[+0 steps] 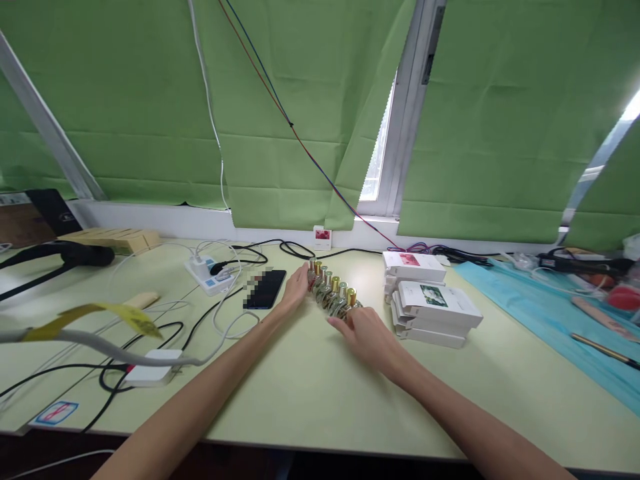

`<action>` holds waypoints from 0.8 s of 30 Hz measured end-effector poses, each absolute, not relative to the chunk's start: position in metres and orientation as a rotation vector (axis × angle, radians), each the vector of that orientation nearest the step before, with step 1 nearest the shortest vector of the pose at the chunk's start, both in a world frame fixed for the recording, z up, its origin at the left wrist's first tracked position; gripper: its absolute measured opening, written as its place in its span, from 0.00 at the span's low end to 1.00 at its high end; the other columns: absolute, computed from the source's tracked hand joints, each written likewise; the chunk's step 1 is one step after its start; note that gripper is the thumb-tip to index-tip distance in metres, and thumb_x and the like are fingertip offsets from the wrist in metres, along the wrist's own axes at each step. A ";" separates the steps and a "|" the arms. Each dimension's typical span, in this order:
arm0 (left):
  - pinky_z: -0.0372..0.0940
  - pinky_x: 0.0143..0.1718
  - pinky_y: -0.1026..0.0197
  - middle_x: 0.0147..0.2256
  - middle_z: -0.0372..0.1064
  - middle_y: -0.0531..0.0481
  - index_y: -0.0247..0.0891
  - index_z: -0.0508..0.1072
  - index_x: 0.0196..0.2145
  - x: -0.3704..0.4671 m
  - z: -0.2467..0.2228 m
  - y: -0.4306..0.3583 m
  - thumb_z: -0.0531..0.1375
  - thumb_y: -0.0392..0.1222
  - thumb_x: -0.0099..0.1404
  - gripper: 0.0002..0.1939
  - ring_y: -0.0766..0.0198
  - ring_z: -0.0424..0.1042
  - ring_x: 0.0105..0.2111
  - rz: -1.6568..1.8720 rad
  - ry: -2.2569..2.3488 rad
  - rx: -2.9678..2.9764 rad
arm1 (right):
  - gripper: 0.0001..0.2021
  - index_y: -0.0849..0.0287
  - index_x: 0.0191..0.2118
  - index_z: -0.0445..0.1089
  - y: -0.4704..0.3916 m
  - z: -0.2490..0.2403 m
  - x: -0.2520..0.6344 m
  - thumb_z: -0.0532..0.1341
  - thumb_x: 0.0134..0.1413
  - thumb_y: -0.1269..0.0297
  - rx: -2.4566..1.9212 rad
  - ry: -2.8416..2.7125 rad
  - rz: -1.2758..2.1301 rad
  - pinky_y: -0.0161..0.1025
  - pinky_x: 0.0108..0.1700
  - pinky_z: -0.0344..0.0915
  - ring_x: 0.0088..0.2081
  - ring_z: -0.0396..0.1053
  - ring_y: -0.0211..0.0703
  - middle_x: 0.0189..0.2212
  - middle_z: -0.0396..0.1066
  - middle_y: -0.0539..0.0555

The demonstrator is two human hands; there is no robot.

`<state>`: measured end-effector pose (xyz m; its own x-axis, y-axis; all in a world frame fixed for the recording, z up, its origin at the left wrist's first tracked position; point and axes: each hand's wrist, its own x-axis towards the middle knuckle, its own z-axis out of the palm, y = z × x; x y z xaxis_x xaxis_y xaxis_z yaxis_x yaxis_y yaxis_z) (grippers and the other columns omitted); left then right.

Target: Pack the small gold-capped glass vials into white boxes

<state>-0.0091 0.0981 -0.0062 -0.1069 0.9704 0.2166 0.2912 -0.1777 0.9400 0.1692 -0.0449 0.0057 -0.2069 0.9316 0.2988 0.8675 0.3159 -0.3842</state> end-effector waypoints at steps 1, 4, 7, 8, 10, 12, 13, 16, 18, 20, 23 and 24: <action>0.60 0.55 0.52 0.46 0.76 0.41 0.40 0.74 0.39 -0.010 -0.005 0.093 0.49 0.58 0.70 0.21 0.49 0.70 0.51 1.320 1.468 1.506 | 0.28 0.55 0.18 0.58 -0.041 0.004 0.173 0.50 0.69 0.46 -1.583 -2.074 0.176 0.40 0.27 0.51 0.22 0.60 0.41 0.16 0.62 0.50; 0.60 0.54 0.49 0.46 0.74 0.37 0.39 0.70 0.37 -0.010 -0.004 0.080 0.49 0.58 0.71 0.21 0.47 0.70 0.50 1.311 1.588 1.494 | 0.29 0.54 0.17 0.56 -0.029 -0.001 0.182 0.50 0.68 0.45 -1.609 -1.965 0.170 0.39 0.27 0.52 0.22 0.58 0.41 0.16 0.60 0.50; 0.59 0.56 0.50 0.49 0.71 0.36 0.38 0.68 0.41 -0.009 -0.006 0.070 0.49 0.55 0.71 0.18 0.48 0.68 0.53 1.311 1.654 1.490 | 0.29 0.54 0.18 0.54 -0.017 -0.005 0.188 0.50 0.67 0.42 -1.641 -1.883 0.175 0.39 0.28 0.53 0.22 0.56 0.40 0.17 0.59 0.50; 0.58 0.58 0.50 0.51 0.70 0.35 0.38 0.68 0.43 -0.008 -0.007 0.068 0.50 0.54 0.71 0.17 0.47 0.67 0.55 1.311 1.673 1.491 | 0.29 0.54 0.19 0.55 -0.014 -0.006 0.189 0.51 0.67 0.42 -1.660 -1.853 0.170 0.38 0.28 0.53 0.23 0.57 0.40 0.18 0.60 0.50; 0.55 0.60 0.47 0.55 0.65 0.32 0.36 0.66 0.47 -0.007 -0.010 0.063 0.51 0.54 0.70 0.18 0.44 0.62 0.60 1.306 1.702 1.489 | 0.26 0.55 0.22 0.58 -0.009 -0.009 0.190 0.54 0.64 0.41 -1.701 -1.781 0.137 0.38 0.29 0.56 0.26 0.61 0.42 0.23 0.64 0.53; 0.54 0.61 0.45 0.59 0.61 0.30 0.36 0.64 0.51 -0.005 -0.013 0.058 0.52 0.55 0.69 0.21 0.42 0.59 0.62 1.300 1.721 1.482 | 0.23 0.57 0.27 0.62 -0.005 -0.010 0.190 0.58 0.61 0.41 -1.741 -1.730 0.138 0.38 0.32 0.59 0.31 0.65 0.45 0.29 0.68 0.56; 0.54 0.61 0.45 0.59 0.60 0.30 0.36 0.63 0.52 -0.004 -0.015 0.055 0.53 0.55 0.69 0.22 0.42 0.58 0.63 1.297 1.728 1.482 | 0.22 0.58 0.30 0.64 -0.003 -0.011 0.190 0.61 0.59 0.42 -1.756 -1.711 0.153 0.39 0.33 0.60 0.33 0.67 0.47 0.32 0.69 0.58; 0.52 0.63 0.45 0.60 0.59 0.32 0.37 0.60 0.55 0.001 -0.019 0.049 0.55 0.52 0.68 0.23 0.43 0.56 0.64 1.282 1.740 1.500 | 0.21 0.60 0.36 0.66 0.003 -0.012 0.189 0.64 0.56 0.44 -1.789 -1.650 0.211 0.40 0.36 0.62 0.37 0.69 0.51 0.38 0.70 0.61; 0.53 0.62 0.43 0.59 0.58 0.31 0.37 0.59 0.57 0.005 -0.021 0.045 0.58 0.50 0.65 0.26 0.42 0.56 0.63 1.266 1.746 1.516 | 0.21 0.60 0.38 0.66 0.007 -0.012 0.188 0.64 0.56 0.45 -1.818 -1.616 0.235 0.41 0.37 0.63 0.39 0.70 0.53 0.40 0.71 0.63; 0.54 0.62 0.43 0.60 0.56 0.31 0.37 0.56 0.59 0.009 -0.022 0.043 0.62 0.46 0.62 0.31 0.41 0.56 0.63 1.251 1.757 1.530 | 0.20 0.61 0.40 0.66 0.010 -0.012 0.187 0.65 0.56 0.46 -1.855 -1.599 0.237 0.41 0.38 0.63 0.42 0.70 0.55 0.42 0.71 0.64; 0.55 0.61 0.44 0.59 0.54 0.33 0.38 0.51 0.62 0.013 -0.024 0.041 0.64 0.42 0.59 0.38 0.40 0.55 0.62 1.207 1.801 1.581 | 0.21 0.60 0.43 0.65 0.011 -0.015 0.184 0.65 0.55 0.47 -1.900 -1.579 0.202 0.42 0.38 0.63 0.45 0.70 0.57 0.44 0.71 0.65; 0.55 0.61 0.43 0.59 0.53 0.33 0.37 0.50 0.63 0.015 -0.024 0.041 0.64 0.40 0.59 0.39 0.40 0.56 0.62 1.191 1.816 1.601 | 0.21 0.60 0.44 0.65 0.011 -0.017 0.183 0.64 0.56 0.47 -1.905 -1.572 0.183 0.42 0.39 0.63 0.46 0.69 0.58 0.45 0.71 0.65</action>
